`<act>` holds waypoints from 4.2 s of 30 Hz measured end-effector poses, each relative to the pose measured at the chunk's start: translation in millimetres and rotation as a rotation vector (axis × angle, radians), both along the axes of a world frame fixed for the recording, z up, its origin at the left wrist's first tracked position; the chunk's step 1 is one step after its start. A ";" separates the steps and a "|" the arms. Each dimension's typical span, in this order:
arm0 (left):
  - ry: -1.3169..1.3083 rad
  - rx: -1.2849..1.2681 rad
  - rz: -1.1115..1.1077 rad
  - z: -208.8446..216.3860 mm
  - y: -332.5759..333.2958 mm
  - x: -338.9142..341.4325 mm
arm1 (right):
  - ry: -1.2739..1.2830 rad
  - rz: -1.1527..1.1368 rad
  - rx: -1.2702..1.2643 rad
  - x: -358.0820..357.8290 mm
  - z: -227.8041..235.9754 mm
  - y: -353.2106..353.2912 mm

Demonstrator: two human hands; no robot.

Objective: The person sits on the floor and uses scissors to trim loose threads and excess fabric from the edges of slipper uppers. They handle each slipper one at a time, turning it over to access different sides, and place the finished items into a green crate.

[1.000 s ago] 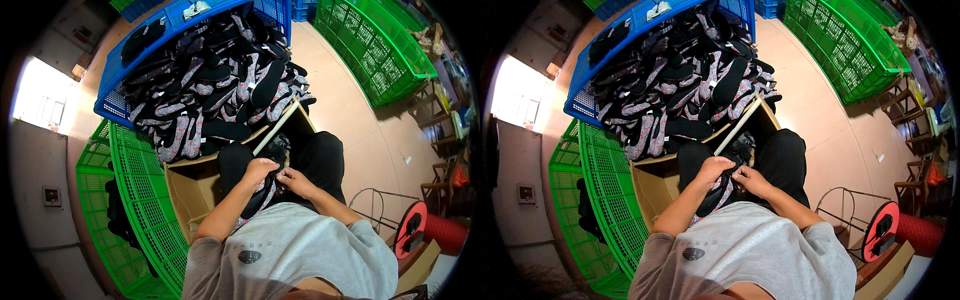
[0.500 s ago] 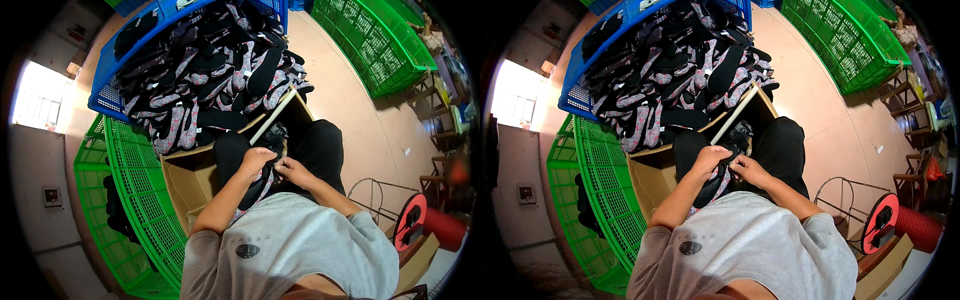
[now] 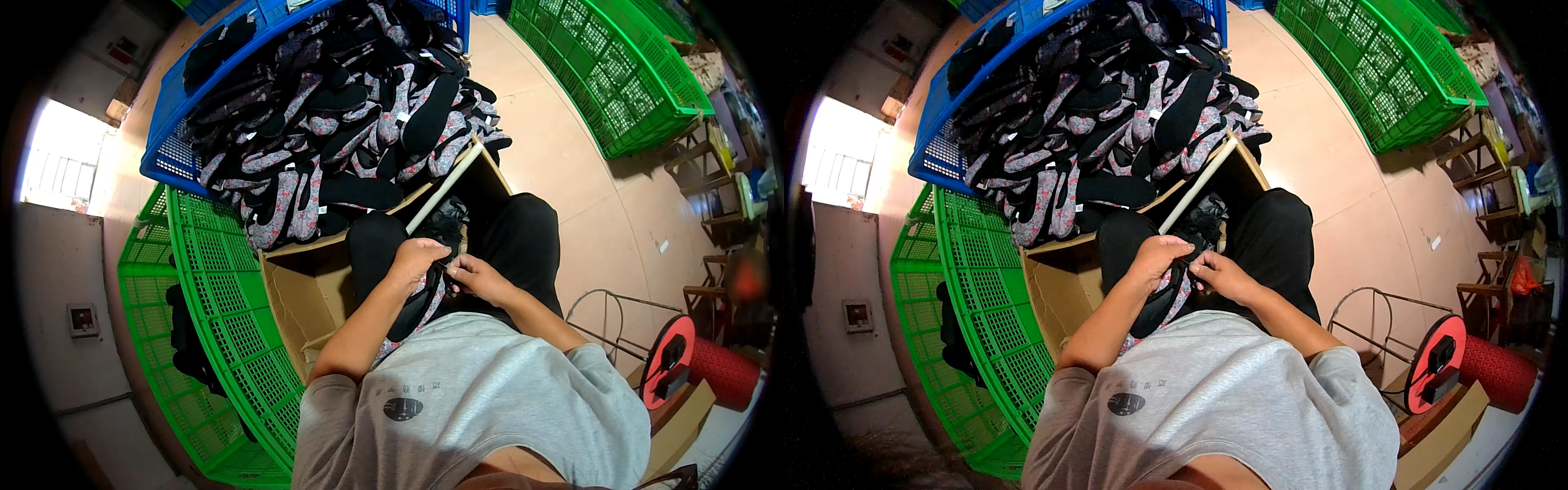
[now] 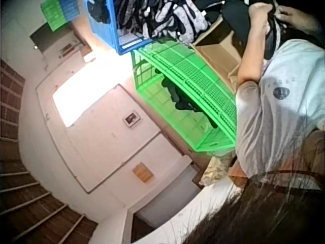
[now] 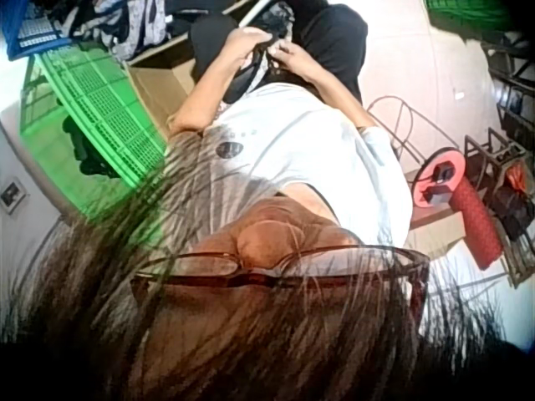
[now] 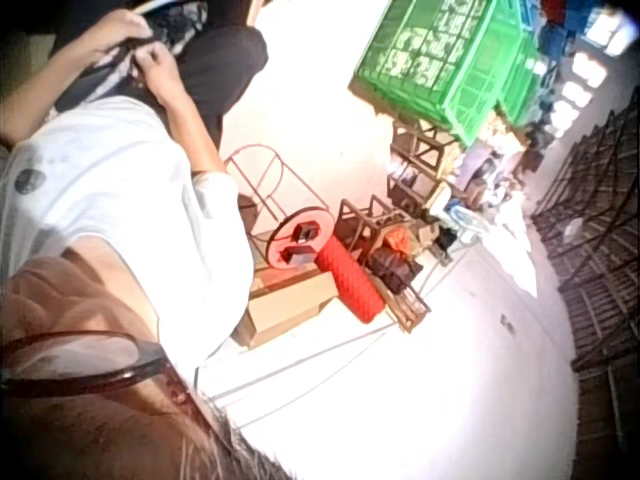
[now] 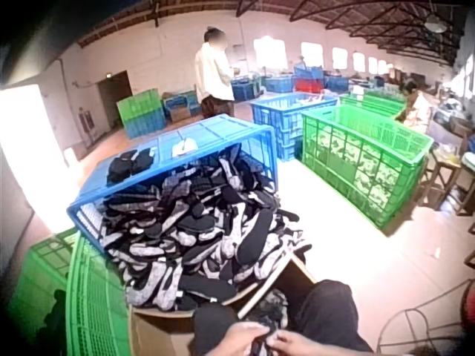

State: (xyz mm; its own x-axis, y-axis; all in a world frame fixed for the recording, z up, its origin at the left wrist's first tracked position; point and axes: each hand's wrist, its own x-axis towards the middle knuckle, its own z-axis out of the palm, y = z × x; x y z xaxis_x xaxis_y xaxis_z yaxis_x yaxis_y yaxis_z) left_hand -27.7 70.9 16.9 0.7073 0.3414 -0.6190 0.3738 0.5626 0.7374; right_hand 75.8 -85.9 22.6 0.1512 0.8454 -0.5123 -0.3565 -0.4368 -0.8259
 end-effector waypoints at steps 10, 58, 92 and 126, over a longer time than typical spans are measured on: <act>0.016 -0.001 0.005 2.5 0.0 -0.7 | 0.044 -0.066 -0.007 -7.1 -5.5 -0.1; -0.089 1.019 -0.128 42.4 -15.5 -59.7 | 0.291 0.022 0.173 -9.0 2.9 -32.2; -0.184 1.008 -0.199 31.9 -7.4 -66.3 | 0.518 0.057 -0.082 -7.1 3.6 -16.1; -0.473 0.500 -0.420 59.7 -13.3 -55.2 | 0.570 0.035 0.287 36.9 14.2 -41.3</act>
State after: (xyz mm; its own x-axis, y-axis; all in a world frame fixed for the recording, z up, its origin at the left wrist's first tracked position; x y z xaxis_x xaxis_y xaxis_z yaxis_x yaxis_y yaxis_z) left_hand -82.9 57.6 76.5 0.9871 0.1460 -0.0657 0.0655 0.0059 0.9978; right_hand 112.7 -127.2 36.8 -0.1082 0.9604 -0.2567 -0.7638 -0.2456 -0.5969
